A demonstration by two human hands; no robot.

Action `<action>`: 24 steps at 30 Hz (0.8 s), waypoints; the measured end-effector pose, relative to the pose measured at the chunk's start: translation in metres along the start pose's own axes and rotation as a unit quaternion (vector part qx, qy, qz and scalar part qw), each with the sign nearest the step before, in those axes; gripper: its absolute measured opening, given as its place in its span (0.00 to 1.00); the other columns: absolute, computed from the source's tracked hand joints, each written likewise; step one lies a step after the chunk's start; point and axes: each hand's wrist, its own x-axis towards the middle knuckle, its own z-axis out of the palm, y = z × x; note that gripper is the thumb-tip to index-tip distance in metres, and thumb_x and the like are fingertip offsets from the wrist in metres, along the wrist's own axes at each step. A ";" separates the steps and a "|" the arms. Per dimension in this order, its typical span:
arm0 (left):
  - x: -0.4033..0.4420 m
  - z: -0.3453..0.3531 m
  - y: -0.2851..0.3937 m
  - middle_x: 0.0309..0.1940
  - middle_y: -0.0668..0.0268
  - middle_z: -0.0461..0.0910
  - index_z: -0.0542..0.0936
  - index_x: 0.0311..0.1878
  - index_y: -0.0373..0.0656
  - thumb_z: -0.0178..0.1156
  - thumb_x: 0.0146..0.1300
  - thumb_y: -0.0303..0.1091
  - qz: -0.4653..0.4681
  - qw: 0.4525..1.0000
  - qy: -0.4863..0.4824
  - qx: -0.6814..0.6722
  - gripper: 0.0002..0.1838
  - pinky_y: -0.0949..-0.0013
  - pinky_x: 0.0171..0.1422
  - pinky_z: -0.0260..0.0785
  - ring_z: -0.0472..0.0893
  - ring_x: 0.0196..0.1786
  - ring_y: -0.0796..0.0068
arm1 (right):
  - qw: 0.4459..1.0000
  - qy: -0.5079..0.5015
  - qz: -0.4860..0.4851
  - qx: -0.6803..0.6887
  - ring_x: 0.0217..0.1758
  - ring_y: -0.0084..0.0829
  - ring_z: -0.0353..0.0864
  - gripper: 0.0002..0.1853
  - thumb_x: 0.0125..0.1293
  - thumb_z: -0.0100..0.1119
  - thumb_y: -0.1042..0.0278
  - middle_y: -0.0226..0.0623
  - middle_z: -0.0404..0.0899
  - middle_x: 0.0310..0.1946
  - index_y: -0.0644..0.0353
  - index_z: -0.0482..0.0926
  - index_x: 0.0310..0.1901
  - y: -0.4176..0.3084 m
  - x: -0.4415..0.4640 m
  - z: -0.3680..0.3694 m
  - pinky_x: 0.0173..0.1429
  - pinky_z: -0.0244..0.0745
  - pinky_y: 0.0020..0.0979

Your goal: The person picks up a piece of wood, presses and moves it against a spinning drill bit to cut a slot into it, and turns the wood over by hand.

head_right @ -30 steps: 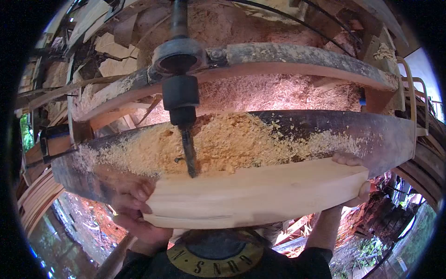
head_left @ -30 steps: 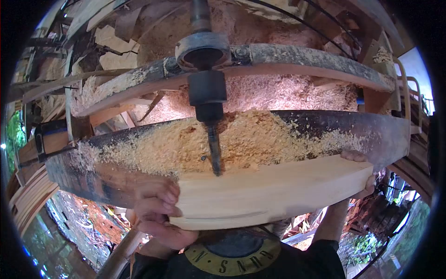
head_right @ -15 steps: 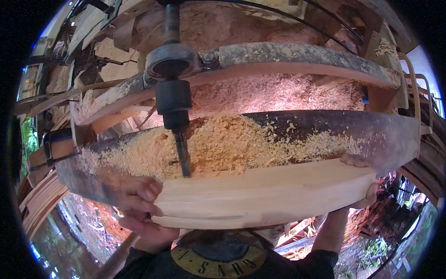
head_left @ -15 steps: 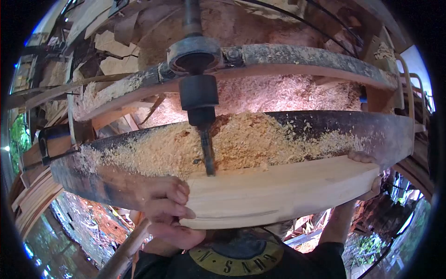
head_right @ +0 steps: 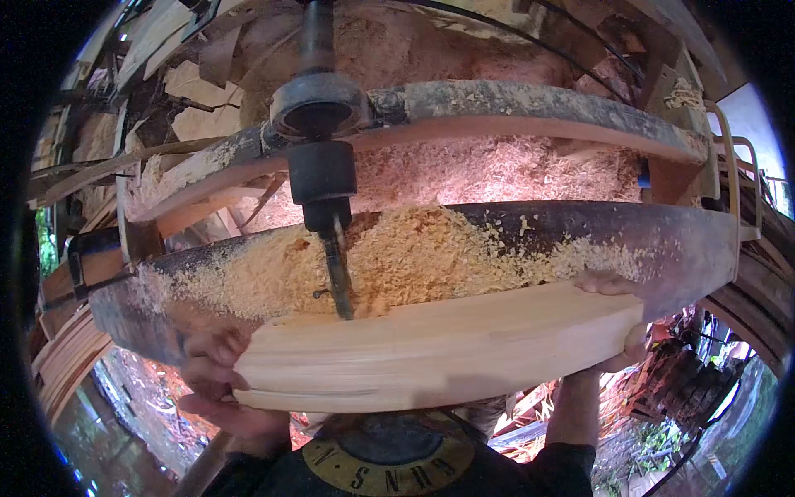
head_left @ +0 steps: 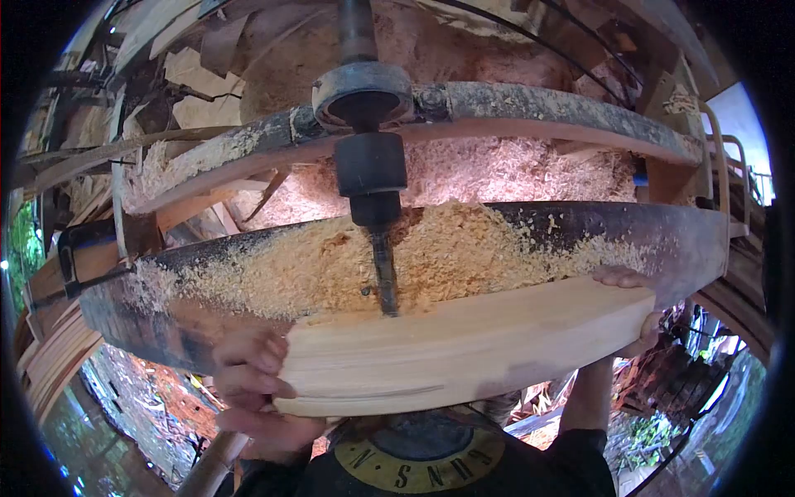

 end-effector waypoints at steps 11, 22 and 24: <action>0.011 -0.035 0.004 0.39 0.65 0.67 0.67 0.38 0.47 0.27 0.78 0.70 -0.042 0.999 -0.010 0.007 0.35 0.65 0.51 0.67 0.69 0.41 0.71 | 0.998 0.028 -0.025 -0.045 0.49 0.47 0.76 0.36 0.67 0.50 0.35 0.52 0.77 0.42 0.70 0.76 0.49 0.015 -0.006 0.023 0.60 0.68 0.50; 0.002 0.001 -0.004 0.39 0.63 0.69 0.68 0.40 0.46 0.26 0.79 0.67 -0.040 0.999 -0.013 -0.007 0.34 0.67 0.51 0.68 0.70 0.42 0.71 | 0.999 0.010 -0.021 -0.032 0.50 0.48 0.77 0.36 0.70 0.47 0.36 0.55 0.78 0.42 0.73 0.76 0.50 0.000 0.004 -0.016 0.60 0.71 0.51; 0.008 0.004 0.006 0.39 0.62 0.69 0.68 0.40 0.45 0.30 0.80 0.66 -0.035 0.993 -0.076 0.082 0.32 0.67 0.50 0.69 0.70 0.41 0.71 | 0.999 0.007 -0.023 -0.041 0.50 0.48 0.77 0.36 0.70 0.47 0.36 0.55 0.78 0.42 0.73 0.77 0.50 -0.003 0.006 -0.021 0.60 0.70 0.51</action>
